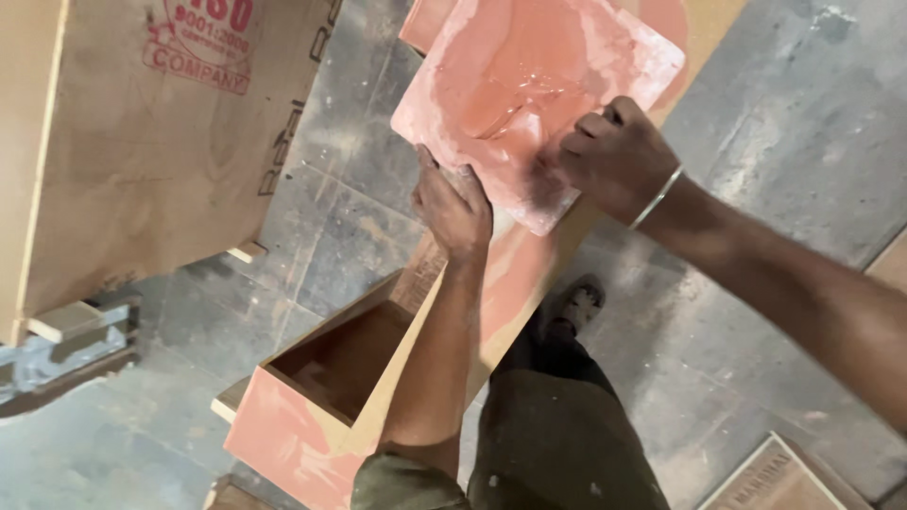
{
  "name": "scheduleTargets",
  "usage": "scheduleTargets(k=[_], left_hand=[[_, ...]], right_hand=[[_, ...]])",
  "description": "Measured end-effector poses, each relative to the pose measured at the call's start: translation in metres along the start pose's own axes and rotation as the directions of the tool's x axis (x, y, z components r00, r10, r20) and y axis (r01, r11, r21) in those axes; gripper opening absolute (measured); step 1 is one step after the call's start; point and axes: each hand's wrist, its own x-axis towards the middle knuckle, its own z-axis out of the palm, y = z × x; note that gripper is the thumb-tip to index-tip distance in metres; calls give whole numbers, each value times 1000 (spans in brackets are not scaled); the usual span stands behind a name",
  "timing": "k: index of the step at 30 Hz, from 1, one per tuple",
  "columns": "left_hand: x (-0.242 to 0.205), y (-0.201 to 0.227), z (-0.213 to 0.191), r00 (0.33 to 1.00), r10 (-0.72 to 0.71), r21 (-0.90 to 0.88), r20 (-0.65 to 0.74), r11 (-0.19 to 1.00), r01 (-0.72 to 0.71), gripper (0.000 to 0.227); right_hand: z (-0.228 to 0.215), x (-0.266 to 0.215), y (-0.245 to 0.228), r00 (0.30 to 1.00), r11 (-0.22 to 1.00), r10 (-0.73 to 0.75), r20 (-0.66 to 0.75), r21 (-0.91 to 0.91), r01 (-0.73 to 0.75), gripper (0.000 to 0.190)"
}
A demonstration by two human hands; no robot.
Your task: The person applies a pinkish filler paste to a wooden furniture frame using a small rectangular tool. They scoop the filler from a container and spread it onto the wood surfaces, focusing on edges and corners.
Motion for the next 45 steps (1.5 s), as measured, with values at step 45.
scheduleTargets(k=[45], left_hand=[[368, 439, 480, 985, -91, 62, 144, 995, 83, 57]], right_hand=[[69, 53, 904, 951, 913, 309, -28, 290, -288, 29]])
